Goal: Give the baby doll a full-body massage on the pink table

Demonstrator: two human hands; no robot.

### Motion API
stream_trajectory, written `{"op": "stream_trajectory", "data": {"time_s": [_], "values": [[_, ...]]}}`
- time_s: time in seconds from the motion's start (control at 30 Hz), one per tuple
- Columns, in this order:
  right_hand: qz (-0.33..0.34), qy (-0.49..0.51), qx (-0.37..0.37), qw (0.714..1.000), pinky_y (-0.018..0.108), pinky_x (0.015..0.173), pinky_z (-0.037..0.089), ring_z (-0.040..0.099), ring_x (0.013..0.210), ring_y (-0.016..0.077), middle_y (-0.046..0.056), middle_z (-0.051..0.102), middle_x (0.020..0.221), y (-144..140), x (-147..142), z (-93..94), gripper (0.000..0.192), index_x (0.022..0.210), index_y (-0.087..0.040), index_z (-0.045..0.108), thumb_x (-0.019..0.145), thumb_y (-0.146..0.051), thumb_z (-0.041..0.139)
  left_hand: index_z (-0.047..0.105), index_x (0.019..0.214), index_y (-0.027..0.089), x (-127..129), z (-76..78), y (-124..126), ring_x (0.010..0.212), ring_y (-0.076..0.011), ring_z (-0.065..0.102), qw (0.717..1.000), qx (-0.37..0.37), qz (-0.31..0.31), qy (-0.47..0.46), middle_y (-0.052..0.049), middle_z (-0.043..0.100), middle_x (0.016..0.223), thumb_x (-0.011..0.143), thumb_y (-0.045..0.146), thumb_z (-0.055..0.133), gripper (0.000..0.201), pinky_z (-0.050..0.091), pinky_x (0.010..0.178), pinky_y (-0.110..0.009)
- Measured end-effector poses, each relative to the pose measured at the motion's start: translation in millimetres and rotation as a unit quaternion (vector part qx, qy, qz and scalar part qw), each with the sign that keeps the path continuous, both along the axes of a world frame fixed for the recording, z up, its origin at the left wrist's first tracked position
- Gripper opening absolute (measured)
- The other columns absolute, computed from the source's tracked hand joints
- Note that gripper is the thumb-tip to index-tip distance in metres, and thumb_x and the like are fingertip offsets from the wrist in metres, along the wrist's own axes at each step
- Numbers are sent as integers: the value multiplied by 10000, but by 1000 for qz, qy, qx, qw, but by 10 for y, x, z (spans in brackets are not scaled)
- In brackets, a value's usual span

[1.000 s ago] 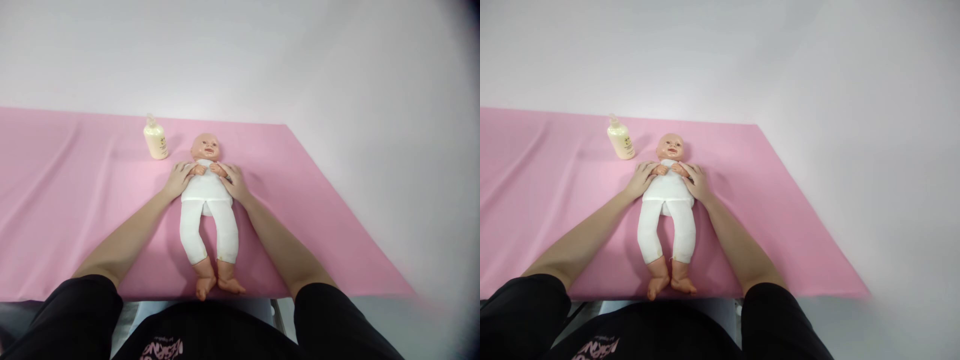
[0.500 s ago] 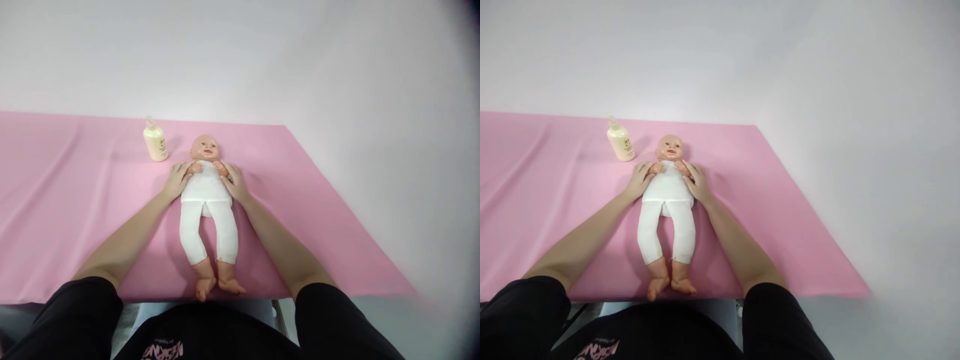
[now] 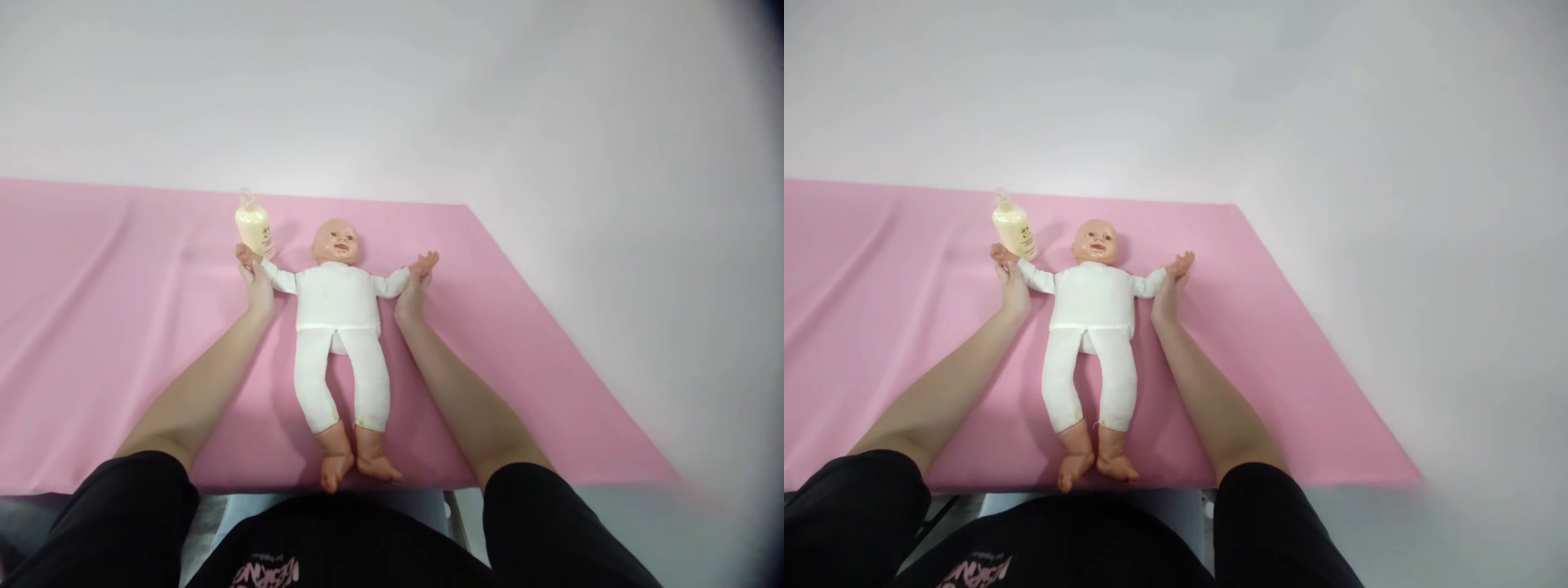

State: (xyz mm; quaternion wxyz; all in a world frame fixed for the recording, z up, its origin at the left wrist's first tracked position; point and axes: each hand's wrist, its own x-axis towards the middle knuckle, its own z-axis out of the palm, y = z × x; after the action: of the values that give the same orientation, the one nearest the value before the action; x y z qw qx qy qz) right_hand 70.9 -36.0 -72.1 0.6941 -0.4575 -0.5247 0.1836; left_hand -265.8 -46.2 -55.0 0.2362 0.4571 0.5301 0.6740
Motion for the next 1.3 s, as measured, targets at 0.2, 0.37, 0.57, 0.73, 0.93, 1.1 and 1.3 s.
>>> {"op": "stream_trajectory", "data": {"time_s": [0.2, 0.37, 0.57, 0.73, 0.93, 1.1, 1.3], "values": [[-15, 119, -53, 991, 621, 1266, 276, 287, 1571, 235, 108, 222, 1687, 156, 98, -194, 671, 1611, -288, 123, 1008, -573, 201, 283, 1477, 265, 10, 29, 26, 1444, -164, 486, 990, -57, 40, -125, -138, 419, 1597, 1081, 504, 277, 463, 431, 1189, -366], [43, 16, 24, 999, 529, 1270, 303, 269, 1576, 202, 89, 240, 1684, -126, -74, 162, 682, 1618, -315, 106, 1024, -570, 326, 273, 1543, 302, 112, 165, -115, 1540, -204, 347, 998, 27, 5, -49, -98, 335, 1659, 1034, 553, 425, 588, 282, 1282, -393], [138, -73, 29, 987, 498, 1296, 251, 299, 1558, 236, 92, 316, 1662, -394, -250, 386, 666, 1592, -291, 236, 1016, -566, 424, 371, 1522, 250, 255, 266, -307, 1495, -257, 402, 977, 107, -110, 149, -144, 446, 1569, 1008, 618, 439, 636, 278, 1271, -439], [144, -241, 7, 960, 529, 1225, 353, 501, 1365, 278, 99, 568, 1451, -431, -263, 362, 536, 1496, -290, 471, 1001, -495, 484, 513, 1451, 217, 314, 260, -346, 1321, -299, 513, 927, 79, -145, 337, -153, 584, 1377, 1026, 514, 446, 523, 365, 1189, -511], [159, -335, 3, 929, 519, 1166, 406, 543, 1261, 288, 97, 622, 1339, -480, -280, 438, 482, 1451, -269, 558, 979, -361, 521, 576, 1439, 216, 355, 241, -318, 1277, -306, 502, 875, 46, -175, 448, -140, 587, 1347, 1007, 314, 476, 455, 372, 1164, -520], [158, -322, 5, 933, 525, 1178, 396, 535, 1275, 286, 92, 619, 1353, -471, -280, 411, 488, 1460, -275, 548, 985, -384, 509, 577, 1437, 218, 343, 235, -317, 1270, -305, 503, 879, 46, -173, 443, -138, 586, 1348, 1001, 325, 489, 458, 367, 1167, -526], [144, -206, -5, 968, 523, 1245, 334, 485, 1398, 274, 98, 556, 1480, -409, -268, 336, 579, 1504, -283, 466, 983, -533, 506, 545, 1438, 219, 296, 232, -328, 1302, -299, 533, 929, 80, -143, 332, -143, 605, 1364, 1004, 479, 509, 507, 367, 1187, -519]]}}
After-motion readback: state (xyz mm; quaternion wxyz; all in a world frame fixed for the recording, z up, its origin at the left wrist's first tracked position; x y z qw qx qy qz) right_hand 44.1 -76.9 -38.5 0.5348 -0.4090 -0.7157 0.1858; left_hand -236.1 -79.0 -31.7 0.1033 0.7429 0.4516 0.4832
